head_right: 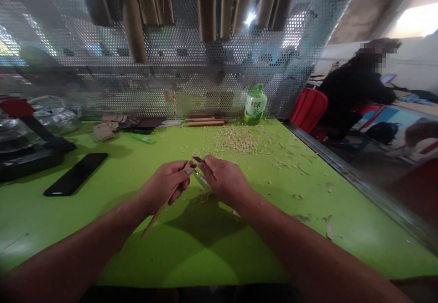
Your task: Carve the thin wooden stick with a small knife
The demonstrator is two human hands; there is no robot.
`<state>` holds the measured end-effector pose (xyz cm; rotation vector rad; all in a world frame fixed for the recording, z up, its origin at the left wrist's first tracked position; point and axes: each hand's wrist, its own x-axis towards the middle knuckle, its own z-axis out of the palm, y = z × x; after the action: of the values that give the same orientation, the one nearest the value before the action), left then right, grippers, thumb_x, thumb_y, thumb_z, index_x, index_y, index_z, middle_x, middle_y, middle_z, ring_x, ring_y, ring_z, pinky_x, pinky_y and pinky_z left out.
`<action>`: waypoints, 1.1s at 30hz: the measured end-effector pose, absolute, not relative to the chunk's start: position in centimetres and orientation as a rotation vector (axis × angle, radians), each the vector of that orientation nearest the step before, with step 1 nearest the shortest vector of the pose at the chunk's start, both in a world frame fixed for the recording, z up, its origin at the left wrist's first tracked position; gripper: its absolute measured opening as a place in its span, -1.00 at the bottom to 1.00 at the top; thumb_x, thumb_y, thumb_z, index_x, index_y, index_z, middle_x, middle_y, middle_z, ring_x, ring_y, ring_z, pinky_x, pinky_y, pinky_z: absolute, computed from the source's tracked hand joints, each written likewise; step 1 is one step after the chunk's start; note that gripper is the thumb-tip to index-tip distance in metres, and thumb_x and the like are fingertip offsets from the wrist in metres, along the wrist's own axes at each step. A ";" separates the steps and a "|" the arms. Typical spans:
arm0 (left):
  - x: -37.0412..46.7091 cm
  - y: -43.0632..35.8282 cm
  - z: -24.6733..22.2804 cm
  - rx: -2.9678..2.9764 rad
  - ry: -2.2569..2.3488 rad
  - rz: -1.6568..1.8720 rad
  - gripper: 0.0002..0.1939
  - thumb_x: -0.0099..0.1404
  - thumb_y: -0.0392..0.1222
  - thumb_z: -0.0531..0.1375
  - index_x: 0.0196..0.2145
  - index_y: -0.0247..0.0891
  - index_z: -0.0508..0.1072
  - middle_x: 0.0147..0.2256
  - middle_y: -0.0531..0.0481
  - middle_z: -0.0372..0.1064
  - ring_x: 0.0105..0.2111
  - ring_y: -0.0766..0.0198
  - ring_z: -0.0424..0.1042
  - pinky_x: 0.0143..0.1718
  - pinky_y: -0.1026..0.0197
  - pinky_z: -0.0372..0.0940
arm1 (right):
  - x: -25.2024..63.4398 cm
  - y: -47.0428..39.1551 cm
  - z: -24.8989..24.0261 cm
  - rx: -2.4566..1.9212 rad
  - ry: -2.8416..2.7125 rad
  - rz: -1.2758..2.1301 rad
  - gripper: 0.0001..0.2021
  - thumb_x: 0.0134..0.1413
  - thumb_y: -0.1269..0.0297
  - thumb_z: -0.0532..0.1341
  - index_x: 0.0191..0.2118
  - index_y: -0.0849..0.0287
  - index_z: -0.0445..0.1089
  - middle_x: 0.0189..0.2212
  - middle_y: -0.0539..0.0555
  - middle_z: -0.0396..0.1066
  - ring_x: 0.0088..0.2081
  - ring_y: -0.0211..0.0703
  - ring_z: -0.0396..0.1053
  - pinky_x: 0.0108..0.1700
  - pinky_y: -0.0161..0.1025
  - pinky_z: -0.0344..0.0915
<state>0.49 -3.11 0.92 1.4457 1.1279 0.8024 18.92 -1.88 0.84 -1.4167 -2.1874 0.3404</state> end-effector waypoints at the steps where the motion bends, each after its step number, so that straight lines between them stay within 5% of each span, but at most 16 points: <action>1: 0.5 -3.2 1.0 1.446 1.124 0.799 -0.73 0.33 -0.01 0.09 -0.42 -0.25 0.29 -0.60 0.19 0.22 -0.79 0.53 0.06 -0.79 0.42 -0.05 | 18.9 -1.9 0.9 -1.422 -2.193 0.339 -0.63 0.34 0.02 -0.11 -0.39 0.13 0.17 -0.53 0.00 0.24 -0.52 -0.26 0.13 -0.47 -0.29 -0.08; 33: 0.6 -3.6 1.8 1.435 1.125 0.774 -0.71 0.33 -0.01 0.08 -0.46 -0.25 0.28 -0.64 0.19 0.15 -0.79 0.52 0.01 -0.79 0.40 -0.05 | 18.8 -2.0 1.0 -1.490 -2.165 0.298 -0.62 0.32 0.00 -0.11 -0.35 0.13 0.25 -0.56 0.02 0.26 -0.56 -0.25 0.12 -0.50 -0.29 -0.08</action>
<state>0.57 -3.63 1.84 1.4354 1.1247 0.7738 18.78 -1.98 0.97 -1.4897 -2.1647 0.2979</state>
